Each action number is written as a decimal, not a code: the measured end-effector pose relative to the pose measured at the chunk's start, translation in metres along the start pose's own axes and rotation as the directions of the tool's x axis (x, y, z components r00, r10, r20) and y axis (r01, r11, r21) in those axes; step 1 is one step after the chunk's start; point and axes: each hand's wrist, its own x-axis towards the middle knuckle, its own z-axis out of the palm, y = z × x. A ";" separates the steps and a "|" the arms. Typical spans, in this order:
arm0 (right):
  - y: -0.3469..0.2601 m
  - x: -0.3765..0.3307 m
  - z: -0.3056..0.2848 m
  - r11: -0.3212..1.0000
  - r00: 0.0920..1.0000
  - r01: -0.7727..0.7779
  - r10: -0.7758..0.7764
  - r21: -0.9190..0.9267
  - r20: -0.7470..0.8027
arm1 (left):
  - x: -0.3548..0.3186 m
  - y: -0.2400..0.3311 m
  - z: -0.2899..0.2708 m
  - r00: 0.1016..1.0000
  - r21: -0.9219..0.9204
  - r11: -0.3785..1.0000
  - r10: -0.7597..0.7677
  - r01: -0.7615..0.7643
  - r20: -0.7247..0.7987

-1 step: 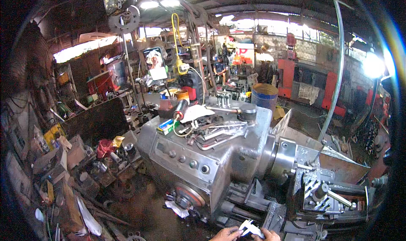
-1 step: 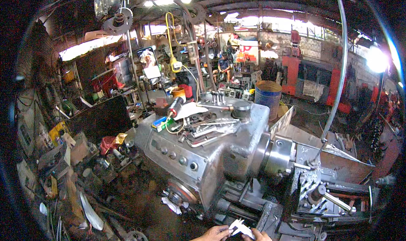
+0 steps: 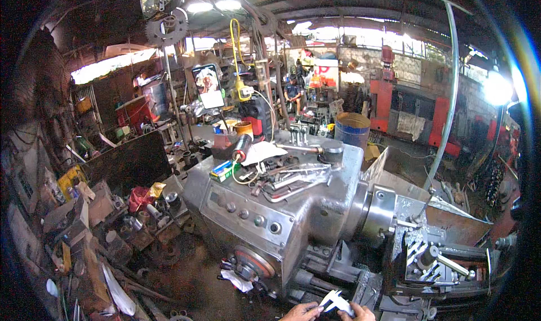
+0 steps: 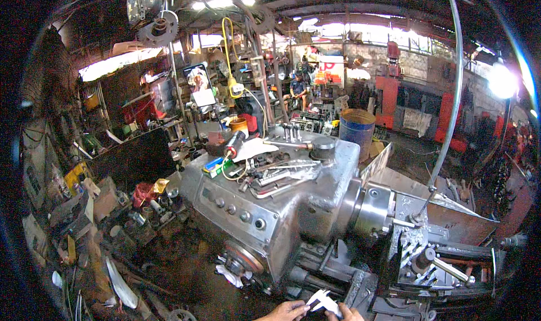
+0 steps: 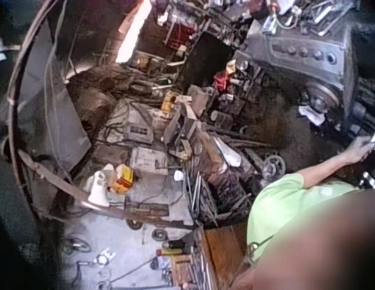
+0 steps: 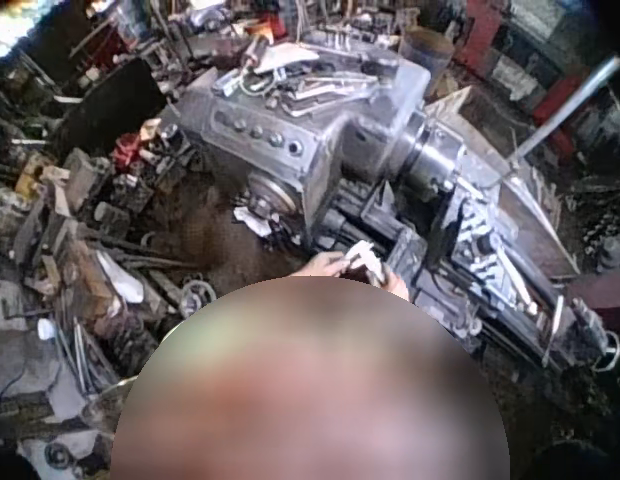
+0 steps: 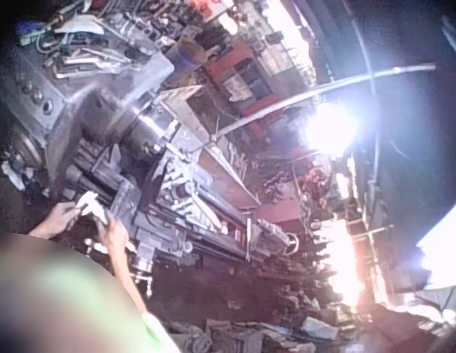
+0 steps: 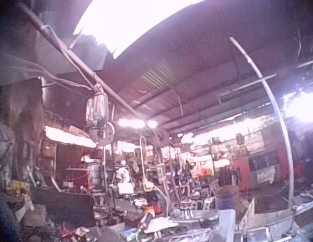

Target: The person wipes a metal lathe with a cloth, then uses a vernier caliper to measure a cylindrical workpiece mounted in the chuck. They adjust the lathe's tool post and handwheels, take repeated measurements, and continue fine-tuning the setup.

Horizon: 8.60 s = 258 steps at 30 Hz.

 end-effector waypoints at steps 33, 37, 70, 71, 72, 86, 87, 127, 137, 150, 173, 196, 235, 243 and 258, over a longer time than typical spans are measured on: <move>0.001 0.012 -0.029 0.982 0.999 -0.002 0.010 -0.190 0.043 | 0.024 0.010 0.000 0.955 0.466 0.842 0.294 -0.270 0.021; -0.017 0.004 -0.015 0.982 0.988 0.070 -0.043 -0.177 0.152 | 0.027 0.010 0.004 0.926 0.688 0.659 0.375 -0.304 0.050; -0.003 0.004 0.012 0.995 0.998 -0.060 0.060 -0.079 0.004 | 0.031 -0.043 0.007 0.989 0.181 0.980 0.058 -0.082 0.136; -0.001 0.003 0.013 0.995 0.999 -0.046 0.045 -0.086 -0.022 | 0.030 -0.044 0.008 0.988 0.165 0.983 0.051 -0.075 0.144; 0.000 0.003 0.014 0.995 0.998 -0.031 0.027 -0.093 -0.049 | 0.030 -0.043 0.010 0.987 0.150 0.986 0.046 -0.069 0.151; -0.010 0.004 0.012 0.999 1.000 -0.013 0.014 -0.049 0.007 | 0.006 0.010 0.016 0.971 0.597 0.766 0.204 -0.238 0.125; -0.007 0.004 0.014 0.999 1.000 0.000 -0.001 -0.045 -0.007 | 0.003 0.012 0.015 0.980 0.616 0.763 0.144 -0.197 0.135; 0.001 0.003 0.015 0.982 0.988 0.126 -0.112 0.142 -0.106 | 0.016 -0.012 0.003 0.999 -0.268 0.963 -0.021 0.009 -0.043; -0.023 -0.002 0.009 0.966 0.991 0.131 -0.133 0.224 -0.007 | 0.017 0.005 0.008 0.958 -0.135 0.959 0.225 -0.250 -0.178; -0.002 0.010 -0.003 0.975 0.990 0.041 -0.009 0.217 -0.143 | -0.005 -0.010 -0.029 0.975 0.230 0.964 -0.088 0.135 -0.205; -0.019 -0.005 0.017 0.970 0.992 0.122 -0.122 0.211 -0.015 | 0.002 0.005 -0.005 0.976 -0.064 0.987 0.133 -0.146 -0.174; -0.015 -0.002 0.018 0.990 0.963 0.091 -0.115 0.110 0.245 | 0.016 -0.031 -0.045 0.987 0.004 0.987 0.161 -0.161 0.014; 0.042 0.018 0.047 0.974 0.974 0.219 -0.222 0.049 0.055 | 0.032 -0.002 -0.017 0.999 -0.048 0.998 -0.048 0.048 0.004; 0.042 0.016 0.050 0.974 0.975 0.211 -0.215 0.078 0.053 | 0.032 -0.006 -0.020 0.996 -0.035 0.996 -0.084 0.084 -0.008; 0.047 0.013 0.054 0.977 0.974 0.197 -0.204 0.077 0.102 | 0.033 -0.012 -0.024 0.994 -0.049 0.993 -0.105 0.106 0.004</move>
